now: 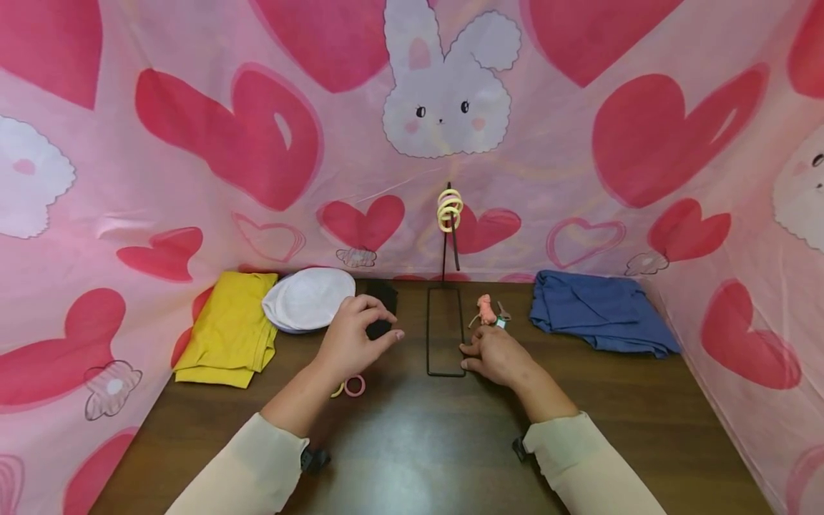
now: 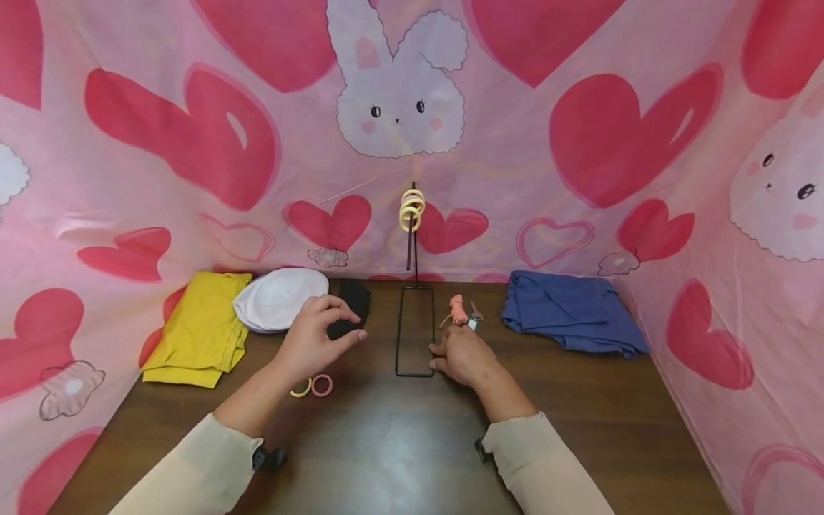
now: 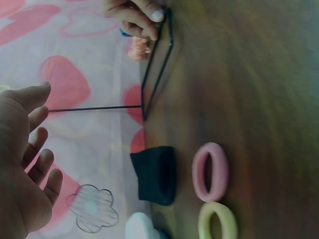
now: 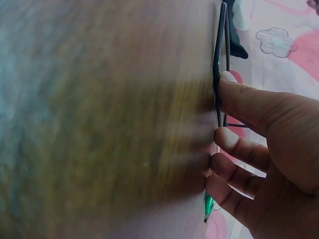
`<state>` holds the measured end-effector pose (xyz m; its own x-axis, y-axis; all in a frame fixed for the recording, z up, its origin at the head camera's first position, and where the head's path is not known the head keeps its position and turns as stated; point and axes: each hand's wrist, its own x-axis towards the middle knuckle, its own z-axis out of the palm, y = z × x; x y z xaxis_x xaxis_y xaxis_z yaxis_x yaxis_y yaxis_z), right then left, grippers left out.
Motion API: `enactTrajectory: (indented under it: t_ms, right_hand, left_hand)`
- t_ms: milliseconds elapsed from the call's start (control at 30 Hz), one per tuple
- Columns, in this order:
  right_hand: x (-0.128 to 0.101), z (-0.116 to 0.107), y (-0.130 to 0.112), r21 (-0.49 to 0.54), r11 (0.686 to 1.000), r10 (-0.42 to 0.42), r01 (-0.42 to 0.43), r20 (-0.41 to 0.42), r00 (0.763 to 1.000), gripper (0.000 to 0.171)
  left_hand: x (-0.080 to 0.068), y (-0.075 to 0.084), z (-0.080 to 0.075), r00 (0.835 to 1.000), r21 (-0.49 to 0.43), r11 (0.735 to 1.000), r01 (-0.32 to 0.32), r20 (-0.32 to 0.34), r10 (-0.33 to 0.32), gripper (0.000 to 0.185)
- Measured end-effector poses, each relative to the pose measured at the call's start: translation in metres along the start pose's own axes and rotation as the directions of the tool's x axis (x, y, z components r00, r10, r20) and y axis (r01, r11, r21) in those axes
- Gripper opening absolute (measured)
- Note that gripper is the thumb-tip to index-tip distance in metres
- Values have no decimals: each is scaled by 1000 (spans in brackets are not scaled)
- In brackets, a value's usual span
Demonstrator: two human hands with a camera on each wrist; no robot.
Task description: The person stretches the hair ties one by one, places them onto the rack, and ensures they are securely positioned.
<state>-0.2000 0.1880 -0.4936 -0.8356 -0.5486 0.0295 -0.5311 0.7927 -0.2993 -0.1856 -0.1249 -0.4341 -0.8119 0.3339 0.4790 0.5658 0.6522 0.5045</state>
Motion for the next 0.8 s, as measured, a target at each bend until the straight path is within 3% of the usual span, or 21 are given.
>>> enactTrajectory:
  t_ms: [200,367,800]
  right_hand:
    - [0,1,1,-10,999,-31,31,-13,999,34]
    - [0,0,1,-11,1000,-28,28,-5,1000,35]
    - [0,0,2,-7,1000,-27,27,-11,1000,35]
  left_hand:
    - [-19,-10,0,999,13,1000,21,34,-22,23]
    - [-32,-20,-1,994,32,999,24,105,-27,23]
    - [-56,-57,-8,959,72,997,-12,285,-9,31]
